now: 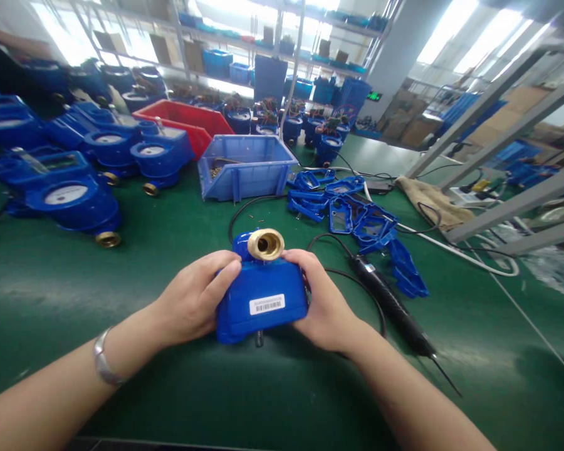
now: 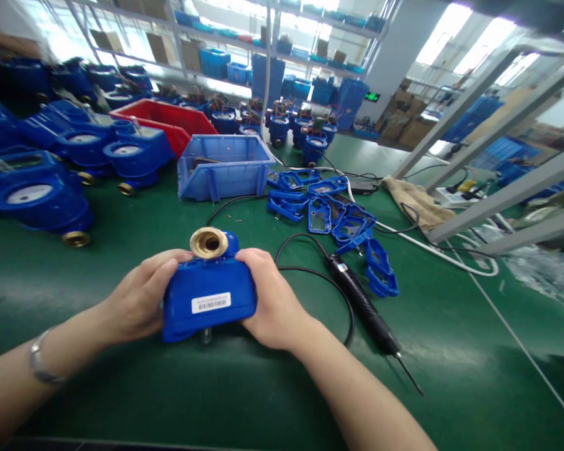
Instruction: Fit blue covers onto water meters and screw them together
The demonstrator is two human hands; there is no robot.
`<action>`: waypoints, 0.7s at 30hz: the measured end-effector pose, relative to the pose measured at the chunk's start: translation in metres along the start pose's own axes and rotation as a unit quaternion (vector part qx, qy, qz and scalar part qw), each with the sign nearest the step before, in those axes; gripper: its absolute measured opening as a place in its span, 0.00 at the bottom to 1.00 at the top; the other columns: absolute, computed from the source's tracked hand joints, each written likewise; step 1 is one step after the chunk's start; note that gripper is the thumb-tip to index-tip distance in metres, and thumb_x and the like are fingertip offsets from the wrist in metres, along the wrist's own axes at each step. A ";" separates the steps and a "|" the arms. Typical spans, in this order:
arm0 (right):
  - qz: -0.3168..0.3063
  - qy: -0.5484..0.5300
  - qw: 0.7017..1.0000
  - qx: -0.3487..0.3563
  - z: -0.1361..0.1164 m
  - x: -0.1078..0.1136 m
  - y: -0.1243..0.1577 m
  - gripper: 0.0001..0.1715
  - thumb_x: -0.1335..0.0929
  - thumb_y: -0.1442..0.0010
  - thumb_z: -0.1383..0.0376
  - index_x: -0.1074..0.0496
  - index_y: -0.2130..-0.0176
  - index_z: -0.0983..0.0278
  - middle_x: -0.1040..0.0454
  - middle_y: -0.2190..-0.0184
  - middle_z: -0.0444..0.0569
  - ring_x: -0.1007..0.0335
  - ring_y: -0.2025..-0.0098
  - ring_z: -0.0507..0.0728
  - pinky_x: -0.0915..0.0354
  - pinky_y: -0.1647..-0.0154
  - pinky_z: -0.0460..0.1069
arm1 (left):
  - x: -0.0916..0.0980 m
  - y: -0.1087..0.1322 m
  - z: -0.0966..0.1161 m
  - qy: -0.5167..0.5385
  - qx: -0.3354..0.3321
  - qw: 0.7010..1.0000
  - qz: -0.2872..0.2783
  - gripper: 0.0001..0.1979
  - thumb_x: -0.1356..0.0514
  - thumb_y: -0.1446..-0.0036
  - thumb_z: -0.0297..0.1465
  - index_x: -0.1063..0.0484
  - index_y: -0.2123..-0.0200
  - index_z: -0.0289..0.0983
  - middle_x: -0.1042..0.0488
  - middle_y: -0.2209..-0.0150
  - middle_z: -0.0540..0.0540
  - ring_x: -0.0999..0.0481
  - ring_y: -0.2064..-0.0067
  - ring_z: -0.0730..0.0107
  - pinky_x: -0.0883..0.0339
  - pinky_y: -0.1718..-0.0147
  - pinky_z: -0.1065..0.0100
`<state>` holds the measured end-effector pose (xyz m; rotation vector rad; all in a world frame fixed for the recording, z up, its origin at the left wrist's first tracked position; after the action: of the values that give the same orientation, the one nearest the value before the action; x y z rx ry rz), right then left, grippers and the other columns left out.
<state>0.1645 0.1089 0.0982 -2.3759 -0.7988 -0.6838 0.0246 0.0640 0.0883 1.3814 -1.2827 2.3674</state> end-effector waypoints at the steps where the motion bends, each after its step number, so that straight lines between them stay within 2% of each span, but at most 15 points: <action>1: 0.018 0.013 1.000 0.020 0.000 -0.003 0.004 0.40 0.32 0.53 0.73 0.50 0.44 0.59 0.42 0.46 0.56 0.41 0.43 0.62 0.40 0.43 0.59 | -0.004 0.004 -0.006 0.008 0.007 1.000 0.001 0.40 0.43 0.48 0.25 0.59 0.37 0.44 0.33 0.48 0.35 0.30 0.49 0.51 0.33 0.51 0.49; 3: 0.053 0.035 0.997 0.039 0.002 -0.007 0.011 0.40 0.33 0.53 0.74 0.51 0.44 0.58 0.43 0.45 0.57 0.42 0.42 0.63 0.41 0.42 0.60 | -0.012 0.009 -0.020 0.029 0.061 0.998 0.001 0.38 0.43 0.49 0.24 0.56 0.37 0.41 0.33 0.48 0.35 0.30 0.47 0.51 0.35 0.49 0.48; 5: 0.085 0.049 0.995 0.036 0.007 -0.008 0.016 0.41 0.33 0.52 0.73 0.52 0.43 0.57 0.43 0.45 0.57 0.42 0.42 0.63 0.39 0.44 0.61 | -0.016 0.013 -0.036 0.056 0.166 0.984 0.005 0.37 0.42 0.49 0.27 0.54 0.38 0.34 0.38 0.43 0.29 0.36 0.42 0.48 0.40 0.45 0.46; 6: 0.101 0.054 0.993 0.034 0.009 -0.007 0.018 0.41 0.33 0.52 0.72 0.52 0.43 0.57 0.43 0.46 0.58 0.42 0.42 0.64 0.38 0.44 0.61 | -0.017 0.017 -0.044 0.088 0.239 0.967 0.014 0.37 0.41 0.49 0.29 0.53 0.38 0.31 0.42 0.41 0.27 0.38 0.41 0.47 0.41 0.44 0.46; 7: 0.117 0.059 0.991 0.033 0.011 -0.005 0.021 0.42 0.32 0.52 0.72 0.52 0.43 0.58 0.43 0.46 0.58 0.42 0.42 0.64 0.38 0.44 0.62 | -0.020 0.023 -0.054 0.144 0.325 0.934 0.023 0.36 0.40 0.49 0.32 0.51 0.39 0.29 0.44 0.40 0.25 0.37 0.41 0.47 0.40 0.45 0.46; 8: 0.127 0.063 0.989 0.033 0.012 -0.005 0.024 0.42 0.32 0.52 0.72 0.52 0.42 0.58 0.43 0.45 0.58 0.42 0.42 0.65 0.38 0.45 0.62 | -0.029 0.032 -0.061 0.228 0.419 0.879 0.023 0.35 0.41 0.48 0.35 0.48 0.40 0.28 0.42 0.41 0.25 0.35 0.42 0.47 0.39 0.46 0.47; 9: 0.135 0.069 0.988 0.034 0.013 -0.005 0.027 0.43 0.32 0.52 0.72 0.52 0.42 0.58 0.43 0.45 0.59 0.42 0.42 0.65 0.38 0.45 0.63 | -0.043 0.042 -0.063 0.333 0.505 0.796 0.014 0.33 0.42 0.47 0.40 0.44 0.43 0.28 0.37 0.44 0.26 0.31 0.46 0.48 0.36 0.48 0.48; 10: 0.141 0.076 0.986 0.036 0.015 -0.006 0.031 0.43 0.32 0.52 0.73 0.52 0.42 0.58 0.43 0.45 0.59 0.42 0.42 0.66 0.37 0.45 0.64 | -0.060 0.050 -0.057 0.442 0.564 0.697 -0.005 0.31 0.44 0.45 0.44 0.40 0.45 0.28 0.31 0.48 0.28 0.27 0.49 0.49 0.35 0.50 0.49; 12: 0.148 0.094 0.983 0.050 0.017 -0.012 0.038 0.43 0.33 0.52 0.74 0.52 0.41 0.57 0.43 0.44 0.60 0.42 0.41 0.67 0.38 0.45 0.66 | -0.083 0.048 -0.031 0.616 0.589 0.521 -0.046 0.32 0.48 0.45 0.51 0.34 0.50 0.29 0.24 0.57 0.32 0.24 0.53 0.51 0.34 0.52 0.50; 13: 0.148 0.103 0.982 0.060 0.017 -0.017 0.042 0.44 0.33 0.52 0.75 0.53 0.41 0.57 0.43 0.44 0.60 0.43 0.41 0.67 0.38 0.45 0.67 | -0.088 0.043 -0.019 0.674 0.575 0.460 -0.060 0.32 0.49 0.45 0.53 0.33 0.52 0.30 0.23 0.59 0.34 0.24 0.53 0.51 0.34 0.51 0.51; 14: 0.146 0.112 0.980 0.073 0.016 -0.021 0.046 0.45 0.34 0.51 0.76 0.54 0.40 0.57 0.43 0.44 0.60 0.43 0.40 0.68 0.39 0.45 0.68 | -0.090 0.038 -0.012 0.713 0.559 0.419 -0.063 0.31 0.48 0.46 0.53 0.31 0.53 0.32 0.22 0.60 0.37 0.25 0.52 0.52 0.35 0.51 0.53; 15: 0.142 0.122 0.978 0.086 0.014 -0.025 0.050 0.45 0.35 0.51 0.76 0.55 0.39 0.56 0.44 0.44 0.60 0.44 0.39 0.68 0.39 0.45 0.69 | -0.091 0.034 -0.008 0.737 0.546 0.394 -0.059 0.28 0.45 0.46 0.51 0.30 0.54 0.33 0.21 0.60 0.39 0.25 0.52 0.54 0.36 0.50 0.55; 17: 0.125 0.146 0.976 0.101 0.009 -0.028 0.055 0.46 0.35 0.49 0.76 0.58 0.38 0.56 0.44 0.43 0.61 0.46 0.38 0.68 0.38 0.46 0.69 | -0.092 0.033 -0.006 0.753 0.541 0.372 -0.051 0.24 0.41 0.48 0.46 0.28 0.55 0.34 0.20 0.61 0.42 0.24 0.53 0.56 0.36 0.50 0.59; 19: 0.072 0.176 0.977 0.100 0.002 -0.027 0.056 0.43 0.32 0.45 0.69 0.57 0.38 0.58 0.44 0.43 0.63 0.46 0.38 0.69 0.36 0.47 0.67 | -0.093 0.036 -0.009 0.744 0.553 0.373 -0.048 0.20 0.38 0.50 0.41 0.26 0.59 0.33 0.19 0.64 0.43 0.23 0.57 0.59 0.35 0.52 0.61; 21: -0.004 0.193 0.977 0.095 -0.006 -0.022 0.056 0.44 0.29 0.47 0.53 0.51 0.40 0.61 0.40 0.44 0.65 0.41 0.41 0.70 0.33 0.49 0.64 | -0.095 0.041 -0.011 0.728 0.561 0.390 -0.056 0.19 0.36 0.53 0.40 0.25 0.62 0.32 0.19 0.65 0.43 0.22 0.60 0.60 0.33 0.54 0.62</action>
<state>0.1843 0.0587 0.0715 -1.9835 -0.6689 -0.9884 0.0523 0.0743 -0.0109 -0.9802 0.9957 2.5458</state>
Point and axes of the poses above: each hand's wrist, its own y-axis away from the middle knuckle, its own x-axis out of the back of the hand, z = x × y, the point moved 9 cm from there along -y, towards the middle knuckle
